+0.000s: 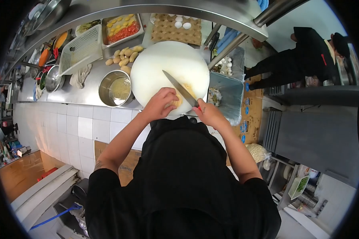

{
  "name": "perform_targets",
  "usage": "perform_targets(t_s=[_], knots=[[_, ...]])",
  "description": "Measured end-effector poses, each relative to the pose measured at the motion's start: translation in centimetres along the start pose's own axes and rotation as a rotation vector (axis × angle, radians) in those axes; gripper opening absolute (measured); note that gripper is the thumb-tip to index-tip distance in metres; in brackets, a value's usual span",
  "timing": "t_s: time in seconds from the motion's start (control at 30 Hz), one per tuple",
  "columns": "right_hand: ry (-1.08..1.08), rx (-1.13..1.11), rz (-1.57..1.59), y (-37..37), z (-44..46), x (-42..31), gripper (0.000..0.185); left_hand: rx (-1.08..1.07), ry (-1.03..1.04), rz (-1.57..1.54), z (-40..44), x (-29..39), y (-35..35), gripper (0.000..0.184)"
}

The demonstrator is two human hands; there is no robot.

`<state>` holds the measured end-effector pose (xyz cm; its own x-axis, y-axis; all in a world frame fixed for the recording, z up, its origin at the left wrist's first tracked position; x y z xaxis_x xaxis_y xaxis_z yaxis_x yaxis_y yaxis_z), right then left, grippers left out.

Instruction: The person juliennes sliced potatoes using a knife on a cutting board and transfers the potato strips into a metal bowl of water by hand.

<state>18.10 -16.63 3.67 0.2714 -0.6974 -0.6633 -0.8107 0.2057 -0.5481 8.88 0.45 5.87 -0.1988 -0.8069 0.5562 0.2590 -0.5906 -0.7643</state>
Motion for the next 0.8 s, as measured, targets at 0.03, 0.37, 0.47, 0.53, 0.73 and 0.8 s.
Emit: perform_targets(t_s=[0.03,0.37,0.47,0.53,0.73,0.8], knots=[[-0.037,0.012,-0.029,-0.2,-0.2,-0.2,0.030,-0.001,-0.002,0.000,-0.2,0.1,0.3,0.032],[-0.184,0.145,-0.185,1.8,-1.0,-1.6,0.022,0.026,-0.002,0.104,0.2,-0.1,-0.2,0.029],[-0.249,0.170,-0.204,1.6,-1.1,-2.1,0.019,-0.021,0.018,0.101,0.9,-0.3,0.4,0.028],[-0.261,0.161,-0.204,0.8,-2.6,-3.2,0.019,-0.032,0.003,0.103,0.9,-0.6,0.2,0.027],[-0.160,0.090,-0.219,0.7,-3.5,-2.8,0.023,-0.024,0.004,0.096,0.8,-0.5,0.3,0.025],[-0.158,0.100,-0.199,1.6,-1.7,-1.7,0.024,0.010,0.000,0.092,0.8,-0.6,0.3,0.025]])
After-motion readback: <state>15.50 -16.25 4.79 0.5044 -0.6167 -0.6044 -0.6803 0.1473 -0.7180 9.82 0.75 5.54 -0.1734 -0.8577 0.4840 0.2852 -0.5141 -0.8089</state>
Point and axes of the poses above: each hand's wrist, its own z-axis towards the middle knuckle, its own y-axis out of the palm, x = y × z, the point moved 10 cm from there along z, towards the middle knuckle, and after that the axes turned 15 degrees about z, right-handed, at the moved point
